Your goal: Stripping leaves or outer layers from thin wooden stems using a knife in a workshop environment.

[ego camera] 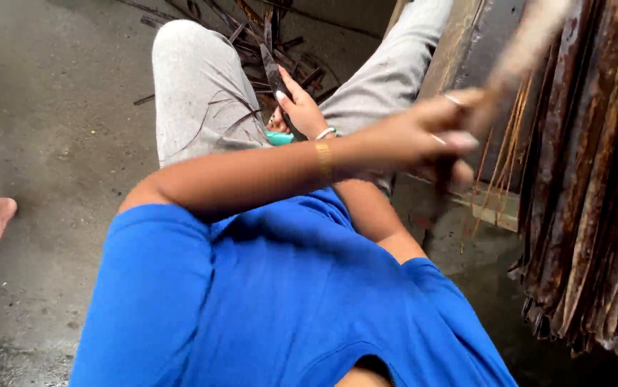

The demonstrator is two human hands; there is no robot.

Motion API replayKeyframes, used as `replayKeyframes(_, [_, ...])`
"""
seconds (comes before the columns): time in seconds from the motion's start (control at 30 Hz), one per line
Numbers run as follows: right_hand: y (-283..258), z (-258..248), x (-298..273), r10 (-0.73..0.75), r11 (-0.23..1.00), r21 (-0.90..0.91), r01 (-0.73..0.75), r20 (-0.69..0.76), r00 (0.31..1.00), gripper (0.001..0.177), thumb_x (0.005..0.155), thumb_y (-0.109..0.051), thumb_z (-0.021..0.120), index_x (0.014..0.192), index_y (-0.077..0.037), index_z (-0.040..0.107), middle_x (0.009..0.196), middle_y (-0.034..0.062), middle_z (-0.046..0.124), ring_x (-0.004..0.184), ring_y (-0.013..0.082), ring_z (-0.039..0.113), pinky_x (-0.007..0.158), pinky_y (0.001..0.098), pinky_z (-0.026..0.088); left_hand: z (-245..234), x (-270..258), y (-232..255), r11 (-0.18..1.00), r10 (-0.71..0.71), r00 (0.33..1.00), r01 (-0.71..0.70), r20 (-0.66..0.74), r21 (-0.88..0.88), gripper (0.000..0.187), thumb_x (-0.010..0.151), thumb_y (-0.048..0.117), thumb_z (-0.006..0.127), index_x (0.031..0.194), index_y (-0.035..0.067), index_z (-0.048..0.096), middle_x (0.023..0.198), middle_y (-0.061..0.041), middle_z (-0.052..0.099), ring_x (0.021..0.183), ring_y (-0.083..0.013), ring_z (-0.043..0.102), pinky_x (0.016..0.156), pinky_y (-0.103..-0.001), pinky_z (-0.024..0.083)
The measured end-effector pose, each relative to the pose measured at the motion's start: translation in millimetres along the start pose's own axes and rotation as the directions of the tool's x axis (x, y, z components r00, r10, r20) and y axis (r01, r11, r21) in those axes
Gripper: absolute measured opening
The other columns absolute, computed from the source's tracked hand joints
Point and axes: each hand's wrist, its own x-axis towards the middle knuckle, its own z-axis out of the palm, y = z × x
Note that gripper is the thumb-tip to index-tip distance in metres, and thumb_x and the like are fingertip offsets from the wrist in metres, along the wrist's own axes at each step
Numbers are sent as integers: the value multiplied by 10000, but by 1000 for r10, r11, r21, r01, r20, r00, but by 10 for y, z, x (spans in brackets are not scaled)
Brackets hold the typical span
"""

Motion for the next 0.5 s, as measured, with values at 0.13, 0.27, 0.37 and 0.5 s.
replayKeyframes(0.13, [434,-160,231,-30,998,45,33,-48,998,550,975,-33,401,1487,-201,291,666,96,579,487,169,559,439,299,511,-724,-786,219,948,318,847,-274,-427,163,499,1073,131,566,1550,198,436,1498,29,529,843,3,511,633,-149,554])
replayKeyframes(0.27, [576,-206,260,-104,992,59,112,-115,988,492,788,140,382,1221,-61,497,633,96,547,455,176,555,398,309,549,-1225,-1500,326,913,408,772,-349,-488,211,600,1111,243,533,1650,248,269,958,-106,550,501,-95,434,452,-210,414])
replayKeyframes(0.37, [128,-118,-81,-96,968,229,102,-35,995,652,1108,-189,494,1659,-339,180,707,136,572,513,188,558,491,293,542,-1545,-1857,278,824,565,587,-373,-580,426,404,1167,290,465,1566,230,475,732,17,422,530,-30,238,443,-170,219])
replayKeyframes(0.5, [-196,-62,-428,-377,817,491,303,57,924,655,1148,-188,485,1676,-370,143,688,107,415,514,192,400,444,325,425,-1738,-2160,71,788,612,544,-358,-573,502,215,1127,179,422,1329,128,476,1019,-25,545,763,-75,414,692,-207,360])
